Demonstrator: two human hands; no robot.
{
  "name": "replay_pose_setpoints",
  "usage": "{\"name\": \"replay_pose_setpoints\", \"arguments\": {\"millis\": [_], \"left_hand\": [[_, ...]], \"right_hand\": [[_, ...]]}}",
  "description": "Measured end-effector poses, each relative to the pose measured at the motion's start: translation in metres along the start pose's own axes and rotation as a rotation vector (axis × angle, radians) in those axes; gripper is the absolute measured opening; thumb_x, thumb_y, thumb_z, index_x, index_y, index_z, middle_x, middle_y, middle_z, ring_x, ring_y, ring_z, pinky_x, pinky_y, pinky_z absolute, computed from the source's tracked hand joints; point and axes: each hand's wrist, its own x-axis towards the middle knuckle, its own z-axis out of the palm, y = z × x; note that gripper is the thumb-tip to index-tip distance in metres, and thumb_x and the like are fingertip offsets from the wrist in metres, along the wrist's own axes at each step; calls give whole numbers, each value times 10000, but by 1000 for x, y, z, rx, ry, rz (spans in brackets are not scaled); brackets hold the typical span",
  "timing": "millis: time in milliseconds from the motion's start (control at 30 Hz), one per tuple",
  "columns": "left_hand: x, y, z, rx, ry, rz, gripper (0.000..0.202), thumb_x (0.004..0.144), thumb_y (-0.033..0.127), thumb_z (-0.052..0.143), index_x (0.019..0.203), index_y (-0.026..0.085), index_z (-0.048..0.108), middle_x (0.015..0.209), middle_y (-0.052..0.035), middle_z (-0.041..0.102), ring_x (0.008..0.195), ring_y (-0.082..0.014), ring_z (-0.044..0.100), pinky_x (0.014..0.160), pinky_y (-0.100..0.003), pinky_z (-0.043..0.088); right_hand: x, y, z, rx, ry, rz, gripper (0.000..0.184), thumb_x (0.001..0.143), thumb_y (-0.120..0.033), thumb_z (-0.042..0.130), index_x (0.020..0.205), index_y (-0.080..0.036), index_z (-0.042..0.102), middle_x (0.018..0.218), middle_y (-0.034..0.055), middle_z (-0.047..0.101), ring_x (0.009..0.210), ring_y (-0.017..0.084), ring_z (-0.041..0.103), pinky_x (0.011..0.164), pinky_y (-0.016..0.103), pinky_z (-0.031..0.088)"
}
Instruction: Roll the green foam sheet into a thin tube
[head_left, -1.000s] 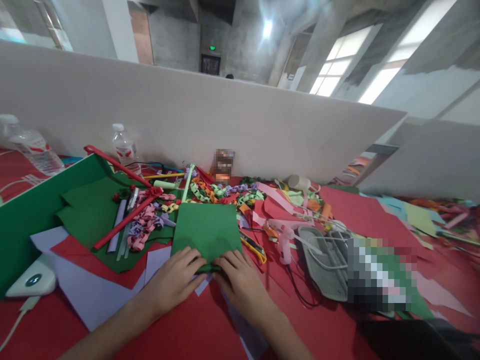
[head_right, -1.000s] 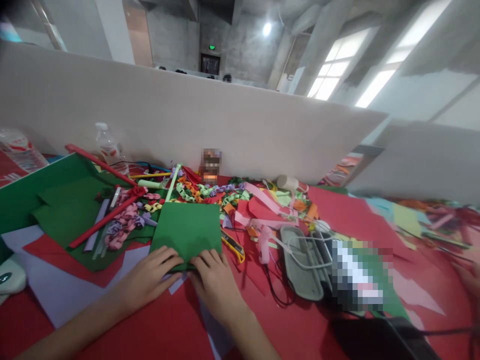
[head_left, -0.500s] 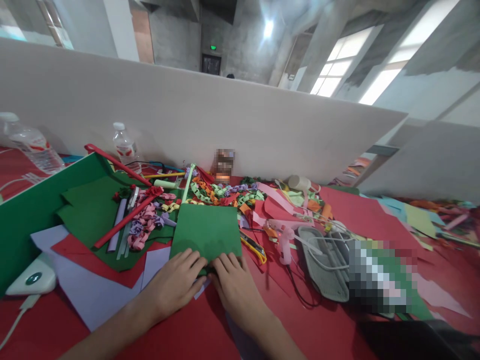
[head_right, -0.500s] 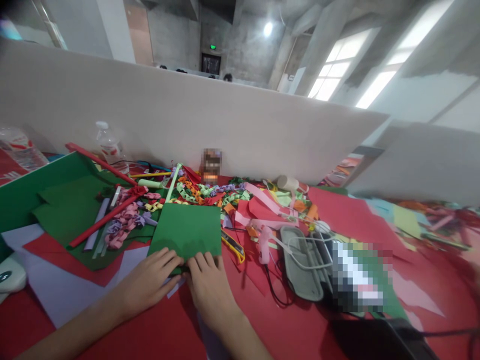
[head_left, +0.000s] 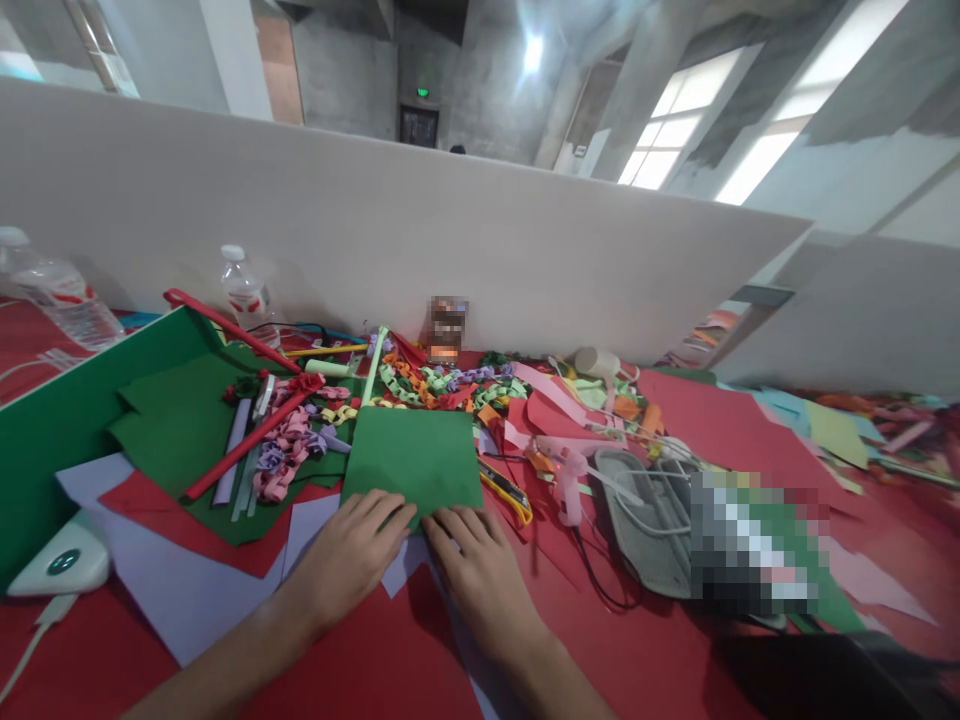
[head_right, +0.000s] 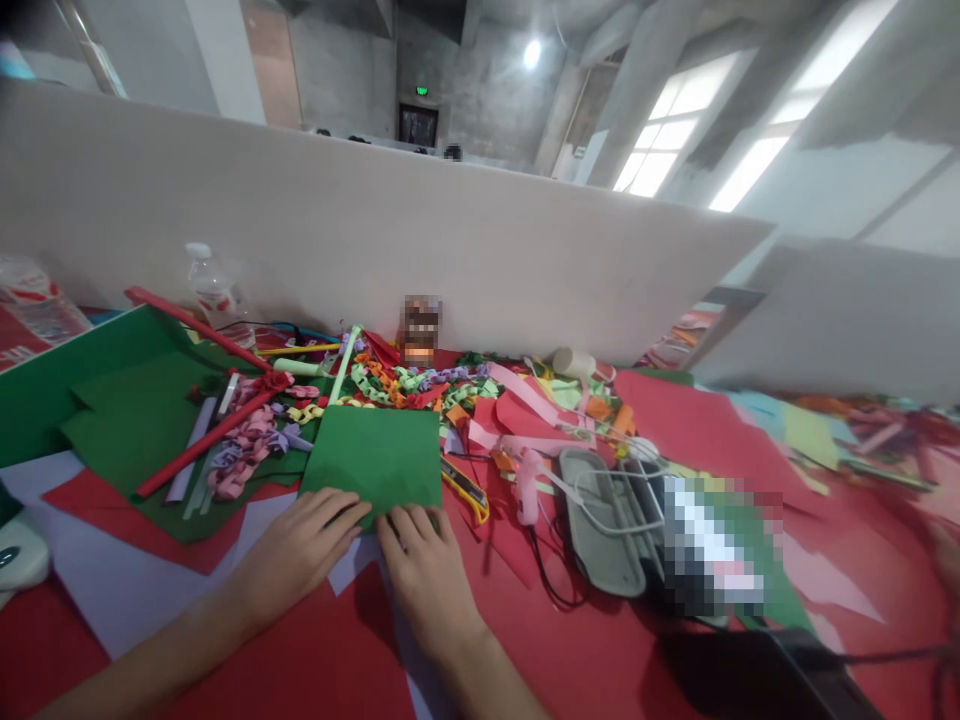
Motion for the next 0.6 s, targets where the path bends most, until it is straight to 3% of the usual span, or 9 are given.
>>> {"name": "replay_pose_setpoints", "arguments": {"millis": [133,267,467,600], "left_hand": [[-10,5,4,90,18,84,407,900,-5,463,1270,106,593,1241,-135,696,1131,-289,631,962,-439,463],[-17,11,13,138,15,60,447,878,-22,418,1266,85,612,1316,-161,676,1211,-280,630,1012,-420,462],[-11,15,22,125,11,-54,422,983,136,358,1342,89,576,1401,-158,618,1300,-269,575,1063,-438,447],[-6,8,25,133,-22,-77,475,1000,219,361,1442,91,479,1519,-147,495,1400,-271,463,1116,-461,394]], "right_hand": [[1,0,5,18,24,45,363,990,-169,541,1352,-169,560,1298,103,664,1165,254,588,1022,418,395],[-2,-4,5,20,56,63,419,1036,-264,466,1444,-171,485,1438,85,582,1317,236,512,1125,432,311],[-5,-10,1,1,-53,76,461,1045,-316,408,1466,-142,478,1516,96,485,1397,253,448,1173,453,269],[4,-4,-3,46,-158,119,544,1042,-393,393,1533,-159,376,1586,86,361,1469,260,339,1196,479,256]]}}
